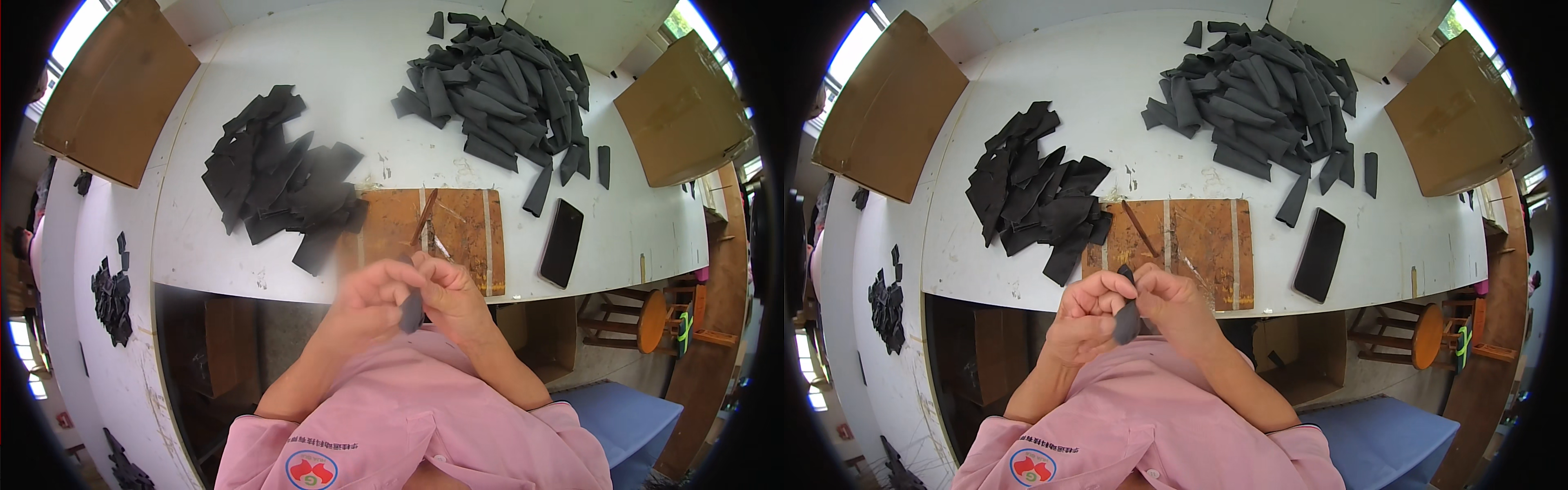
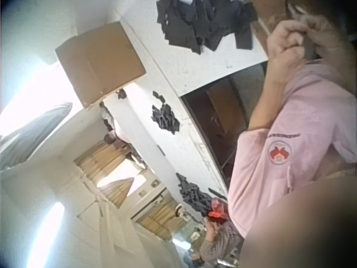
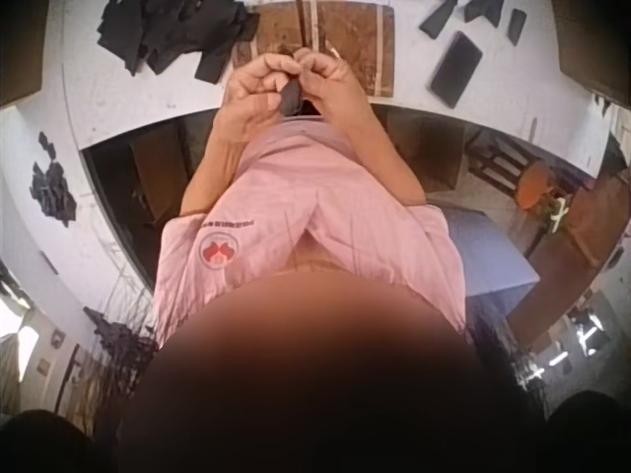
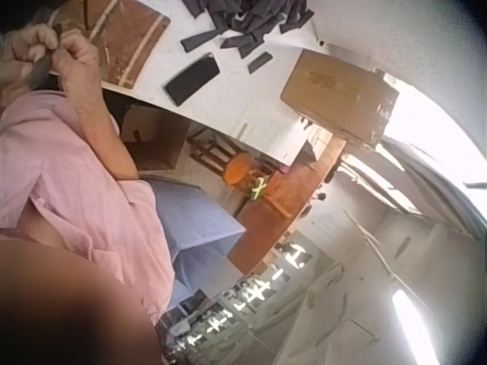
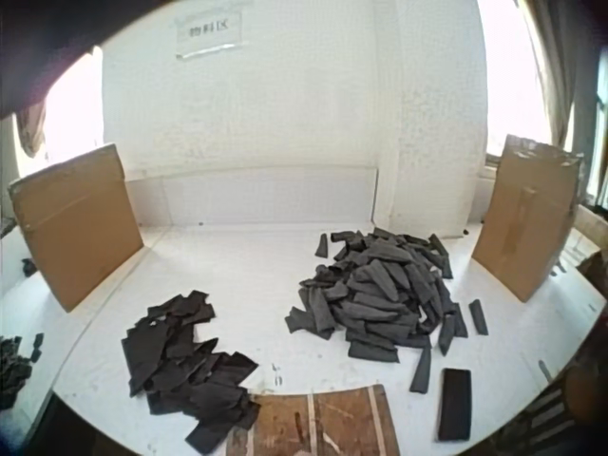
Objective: Manually sorting and organizing black foam or rubber strips on a workstation.
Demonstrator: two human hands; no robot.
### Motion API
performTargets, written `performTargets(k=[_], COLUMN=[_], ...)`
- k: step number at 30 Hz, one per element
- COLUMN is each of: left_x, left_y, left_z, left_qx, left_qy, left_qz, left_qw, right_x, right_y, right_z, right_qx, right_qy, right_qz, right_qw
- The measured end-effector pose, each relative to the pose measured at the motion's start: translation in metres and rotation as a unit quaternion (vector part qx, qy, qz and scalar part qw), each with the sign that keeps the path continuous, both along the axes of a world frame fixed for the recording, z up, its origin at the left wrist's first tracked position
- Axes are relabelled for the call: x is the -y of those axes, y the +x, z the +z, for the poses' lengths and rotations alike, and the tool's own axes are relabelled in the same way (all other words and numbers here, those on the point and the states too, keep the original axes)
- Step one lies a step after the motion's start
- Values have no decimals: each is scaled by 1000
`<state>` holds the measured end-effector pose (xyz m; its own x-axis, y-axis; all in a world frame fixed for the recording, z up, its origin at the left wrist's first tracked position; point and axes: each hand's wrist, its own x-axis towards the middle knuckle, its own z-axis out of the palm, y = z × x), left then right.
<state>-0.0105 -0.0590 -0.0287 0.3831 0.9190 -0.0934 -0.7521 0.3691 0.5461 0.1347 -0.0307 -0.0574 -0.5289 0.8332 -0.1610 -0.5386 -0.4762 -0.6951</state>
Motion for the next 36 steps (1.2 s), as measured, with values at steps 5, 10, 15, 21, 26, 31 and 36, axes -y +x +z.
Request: performTargets(k=[5, 10, 15, 21, 26, 31, 36], left_x=[5, 3, -4, -30, -45, -60, -71], left_y=[14, 29, 36, 15, 9, 4, 1], left_z=[17, -6, 25, 60, 83, 50, 18], left_qx=[-200, -465, -328, -15, 341, 343, 274], left_qy=[45, 158, 77, 28, 104, -117, -264], left_qz=[83, 307, 307, 168, -89, -31, 26], left_qw=[975, 815, 890, 985, 930, 932, 925], right_x=[-5, -6, -13, -39, -48, -77, -80], right_y=[5, 8, 7, 15, 9, 13, 9], right_z=[6, 27, 54, 102, 137, 87, 34], right_qx=[-26, 304, 333, 133, 138, 130, 103], right_qy=[30, 338, 395, 245, 285, 124, 50], right_qz=[-38, -148, -171, -17, 40, 69, 70], right_qw=[998, 878, 839, 960, 948, 981, 991])
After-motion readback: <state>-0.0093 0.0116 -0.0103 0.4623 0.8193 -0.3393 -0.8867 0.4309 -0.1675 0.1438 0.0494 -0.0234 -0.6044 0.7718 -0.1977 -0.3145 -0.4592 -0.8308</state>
